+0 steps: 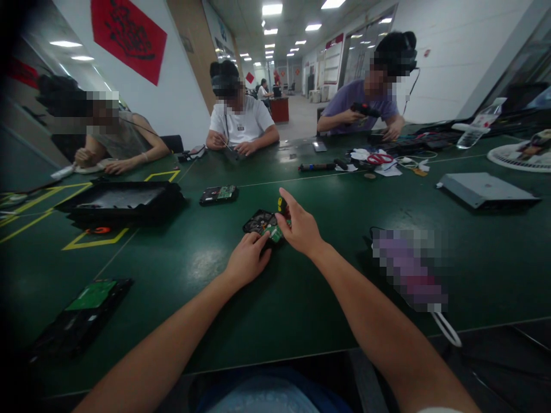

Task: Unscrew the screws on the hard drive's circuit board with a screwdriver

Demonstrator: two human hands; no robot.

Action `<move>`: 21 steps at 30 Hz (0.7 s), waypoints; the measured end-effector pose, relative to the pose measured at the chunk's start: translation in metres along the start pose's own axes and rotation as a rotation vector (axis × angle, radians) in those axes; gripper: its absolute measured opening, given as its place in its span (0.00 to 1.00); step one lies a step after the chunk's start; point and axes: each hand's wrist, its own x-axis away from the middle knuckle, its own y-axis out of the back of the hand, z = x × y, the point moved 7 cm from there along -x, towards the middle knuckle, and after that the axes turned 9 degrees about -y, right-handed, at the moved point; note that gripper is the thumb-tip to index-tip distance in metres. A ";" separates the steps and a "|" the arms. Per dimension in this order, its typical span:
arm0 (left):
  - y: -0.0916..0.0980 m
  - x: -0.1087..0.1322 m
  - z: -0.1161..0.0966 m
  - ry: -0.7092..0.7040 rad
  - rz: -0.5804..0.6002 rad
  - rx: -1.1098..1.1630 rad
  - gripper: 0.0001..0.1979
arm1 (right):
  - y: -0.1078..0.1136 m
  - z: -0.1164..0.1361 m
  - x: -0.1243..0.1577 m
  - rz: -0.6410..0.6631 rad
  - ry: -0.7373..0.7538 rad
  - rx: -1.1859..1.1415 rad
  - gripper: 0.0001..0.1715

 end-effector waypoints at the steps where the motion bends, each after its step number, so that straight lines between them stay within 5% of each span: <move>1: 0.000 0.000 0.000 0.000 -0.002 0.001 0.26 | 0.000 0.000 0.000 0.002 0.004 -0.002 0.40; 21: 0.002 0.000 -0.001 0.005 0.006 0.005 0.27 | -0.001 -0.001 0.000 -0.019 -0.027 0.006 0.42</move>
